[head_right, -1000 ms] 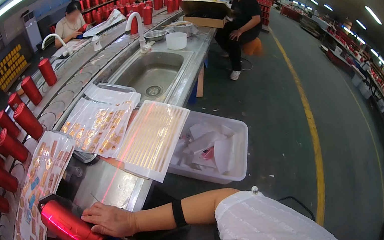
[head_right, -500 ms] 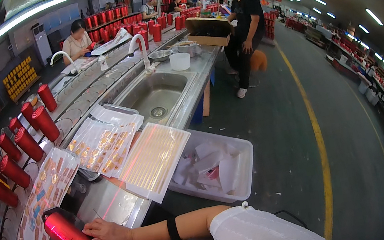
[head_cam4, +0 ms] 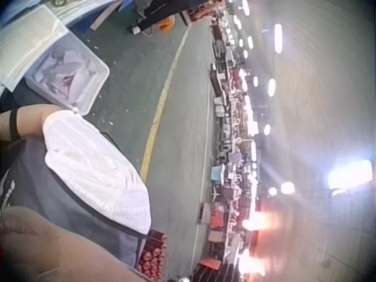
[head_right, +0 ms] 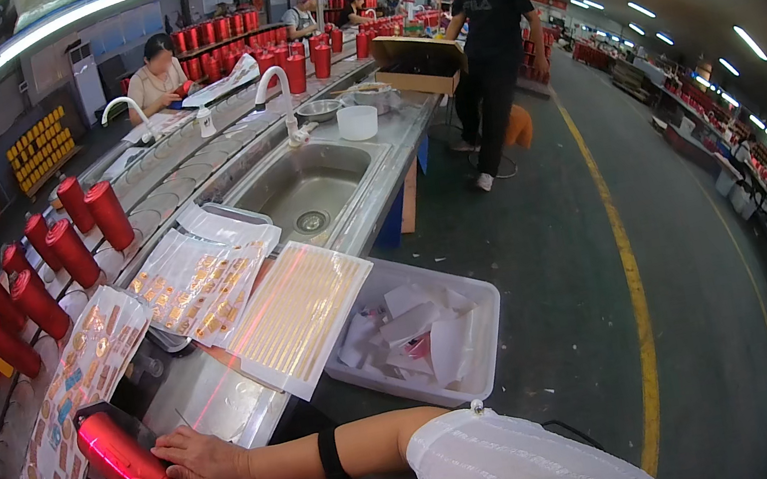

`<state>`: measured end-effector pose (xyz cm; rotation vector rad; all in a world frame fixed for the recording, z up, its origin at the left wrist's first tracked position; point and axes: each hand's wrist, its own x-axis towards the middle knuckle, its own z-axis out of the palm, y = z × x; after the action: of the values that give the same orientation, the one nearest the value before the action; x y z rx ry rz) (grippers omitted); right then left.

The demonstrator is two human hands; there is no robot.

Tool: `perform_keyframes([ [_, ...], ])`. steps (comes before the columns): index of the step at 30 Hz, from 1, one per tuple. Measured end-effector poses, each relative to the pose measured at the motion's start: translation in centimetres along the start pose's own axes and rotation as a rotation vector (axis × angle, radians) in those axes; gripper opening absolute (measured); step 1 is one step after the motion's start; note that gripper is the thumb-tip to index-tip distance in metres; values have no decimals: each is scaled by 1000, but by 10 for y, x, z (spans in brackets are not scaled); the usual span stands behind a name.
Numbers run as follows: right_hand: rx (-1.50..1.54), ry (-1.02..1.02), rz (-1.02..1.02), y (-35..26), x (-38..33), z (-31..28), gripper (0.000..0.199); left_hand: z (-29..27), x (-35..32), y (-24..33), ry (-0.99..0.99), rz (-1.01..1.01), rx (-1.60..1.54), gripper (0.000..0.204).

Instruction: Applying gold decorative decals to red metallic canisters at a factory workstation.

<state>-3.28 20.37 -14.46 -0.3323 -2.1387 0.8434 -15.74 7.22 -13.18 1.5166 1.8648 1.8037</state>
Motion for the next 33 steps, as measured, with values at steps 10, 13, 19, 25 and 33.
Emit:
perform_keyframes([
  [10,-9,73,-31,-1,-2,0,47,-2,-6,-9,-5,15,98,87],
  [13,-7,73,-40,0,-1,0,46,-2,-5,-9,-1,13,70,89],
  [19,-9,10,-2,2,-2,-1,48,0,-5,-9,3,-25,76,87],
  [25,7,64,-42,1,-2,1,45,-2,-5,-13,18,20,91,86],
  [33,-1,42,-34,4,-2,3,45,2,-6,-13,39,-3,23,85],
])
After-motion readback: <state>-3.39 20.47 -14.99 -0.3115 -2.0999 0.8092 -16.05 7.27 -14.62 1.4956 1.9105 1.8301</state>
